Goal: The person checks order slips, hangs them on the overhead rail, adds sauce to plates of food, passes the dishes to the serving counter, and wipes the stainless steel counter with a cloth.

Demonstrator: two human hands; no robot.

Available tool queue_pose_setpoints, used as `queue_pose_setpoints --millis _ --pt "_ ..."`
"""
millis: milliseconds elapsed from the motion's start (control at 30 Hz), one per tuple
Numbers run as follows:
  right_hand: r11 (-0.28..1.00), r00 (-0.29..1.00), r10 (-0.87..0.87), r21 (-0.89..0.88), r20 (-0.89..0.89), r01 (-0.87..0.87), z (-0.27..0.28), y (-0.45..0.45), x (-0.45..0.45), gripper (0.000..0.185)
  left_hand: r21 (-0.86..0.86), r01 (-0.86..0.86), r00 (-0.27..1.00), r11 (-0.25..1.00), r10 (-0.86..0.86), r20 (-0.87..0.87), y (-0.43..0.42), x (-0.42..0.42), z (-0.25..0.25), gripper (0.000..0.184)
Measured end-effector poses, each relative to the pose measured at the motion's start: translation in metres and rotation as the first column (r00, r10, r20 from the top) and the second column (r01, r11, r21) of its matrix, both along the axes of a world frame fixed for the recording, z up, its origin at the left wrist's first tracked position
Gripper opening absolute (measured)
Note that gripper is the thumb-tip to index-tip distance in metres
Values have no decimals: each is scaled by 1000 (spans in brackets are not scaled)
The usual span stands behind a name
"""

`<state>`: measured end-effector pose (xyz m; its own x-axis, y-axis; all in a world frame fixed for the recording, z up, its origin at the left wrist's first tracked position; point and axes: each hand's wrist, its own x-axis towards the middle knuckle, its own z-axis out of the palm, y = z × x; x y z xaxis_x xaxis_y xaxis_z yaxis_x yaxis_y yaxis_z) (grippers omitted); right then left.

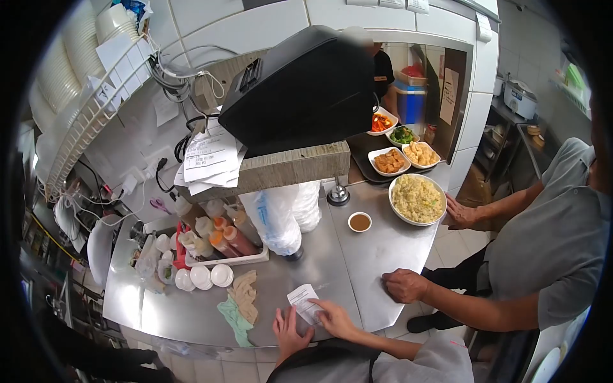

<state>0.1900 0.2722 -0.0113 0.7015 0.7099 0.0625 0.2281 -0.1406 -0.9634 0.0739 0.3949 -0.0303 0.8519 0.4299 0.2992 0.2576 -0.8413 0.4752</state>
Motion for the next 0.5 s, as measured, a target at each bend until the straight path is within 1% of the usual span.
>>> queue_pose_setpoints --millis 67,100,167,267,300,400,500 --pt "999 998 52 14 32 -52 12 -2 3 39 -6 34 998 999 -35 -55 3 -3 6 69" --pt "997 996 77 13 45 -77 16 -4 3 37 -136 24 999 990 -27 -22 2 -5 10 65" --pt "992 991 119 42 57 -121 18 -5 3 36 -397 13 999 918 1 35 2 -8 20 58" --pt "984 985 172 39 28 -173 15 -5 -2 35 -557 133 969 820 10 247 8 -6 22 46" --pt "982 982 186 34 15 -186 15 -4 -1 36 -525 108 953 844 63 296 7 -5 24 38" --pt "975 976 219 -37 -15 -219 14 -6 -2 36 -617 69 965 784 103 240 10 -6 23 34" --pt "970 969 245 7 -22 -245 3 -6 -1 35 -675 96 966 732 95 241 10 -6 19 36"
